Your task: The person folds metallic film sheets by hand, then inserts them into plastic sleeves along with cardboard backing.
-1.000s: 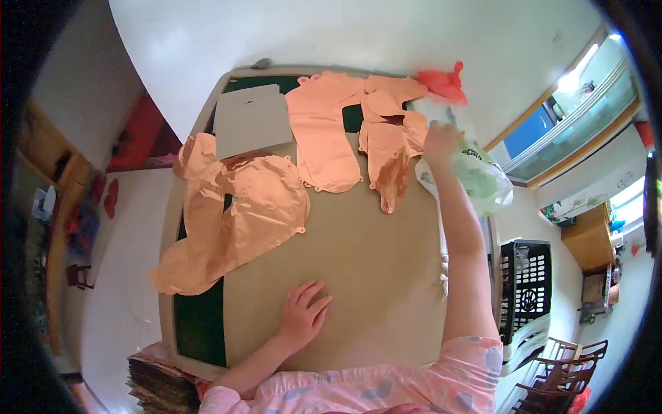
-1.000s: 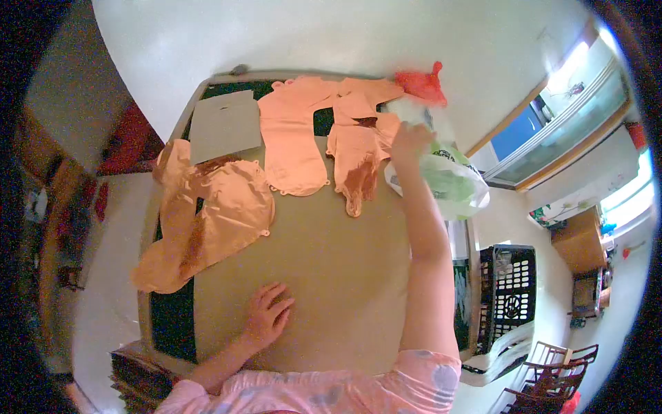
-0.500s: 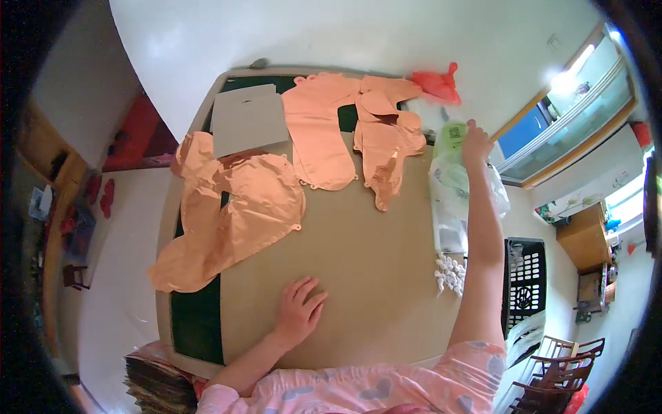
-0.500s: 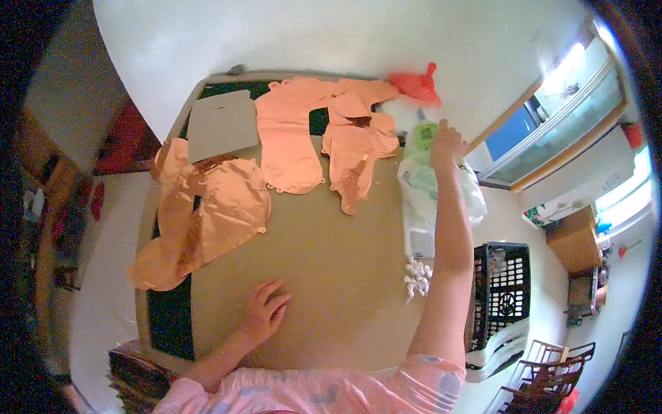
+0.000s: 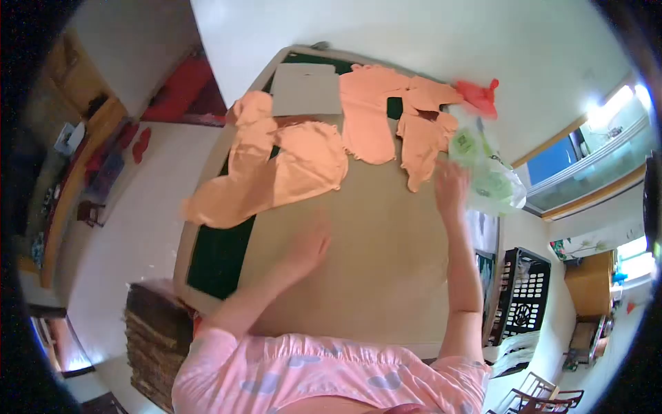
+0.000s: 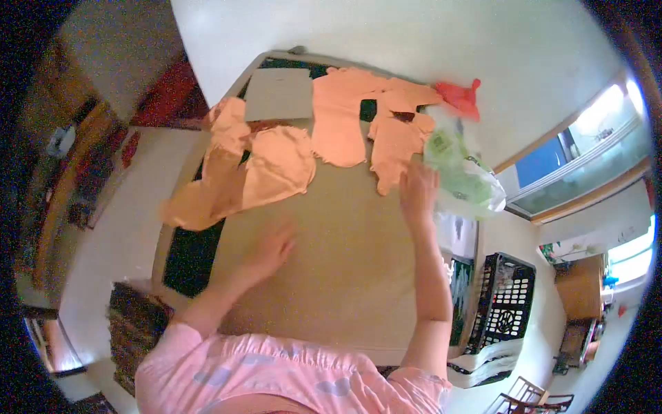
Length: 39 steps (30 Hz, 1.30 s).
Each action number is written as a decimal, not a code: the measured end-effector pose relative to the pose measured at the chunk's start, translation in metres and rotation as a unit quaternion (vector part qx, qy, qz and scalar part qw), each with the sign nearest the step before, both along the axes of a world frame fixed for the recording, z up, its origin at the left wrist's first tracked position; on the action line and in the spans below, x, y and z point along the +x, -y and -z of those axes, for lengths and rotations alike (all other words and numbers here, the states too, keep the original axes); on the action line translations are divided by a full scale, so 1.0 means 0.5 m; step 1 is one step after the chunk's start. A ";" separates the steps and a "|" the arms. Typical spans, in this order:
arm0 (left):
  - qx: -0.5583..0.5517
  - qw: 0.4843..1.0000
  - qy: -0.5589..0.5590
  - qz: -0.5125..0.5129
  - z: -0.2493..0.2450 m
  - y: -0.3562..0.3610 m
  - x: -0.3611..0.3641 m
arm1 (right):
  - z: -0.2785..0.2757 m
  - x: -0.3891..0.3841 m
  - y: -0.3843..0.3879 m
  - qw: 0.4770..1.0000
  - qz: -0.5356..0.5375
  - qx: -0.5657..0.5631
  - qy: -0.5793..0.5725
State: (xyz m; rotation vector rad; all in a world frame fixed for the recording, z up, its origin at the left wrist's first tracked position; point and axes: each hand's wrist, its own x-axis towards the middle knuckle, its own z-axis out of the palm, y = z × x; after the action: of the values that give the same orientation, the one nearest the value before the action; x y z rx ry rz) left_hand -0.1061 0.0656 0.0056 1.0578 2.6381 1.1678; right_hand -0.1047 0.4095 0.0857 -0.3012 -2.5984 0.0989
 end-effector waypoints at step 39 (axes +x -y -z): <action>-0.217 0.959 -0.149 -0.101 0.051 0.158 0.046 | 0.179 0.295 0.244 0.986 -0.064 -0.113 0.101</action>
State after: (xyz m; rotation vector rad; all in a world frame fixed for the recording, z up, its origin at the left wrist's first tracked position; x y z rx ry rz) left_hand -0.0832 -0.0135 -0.0197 0.9563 3.0865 0.4254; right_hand 0.0428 0.2874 -0.0039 -0.2333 -2.8102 0.4326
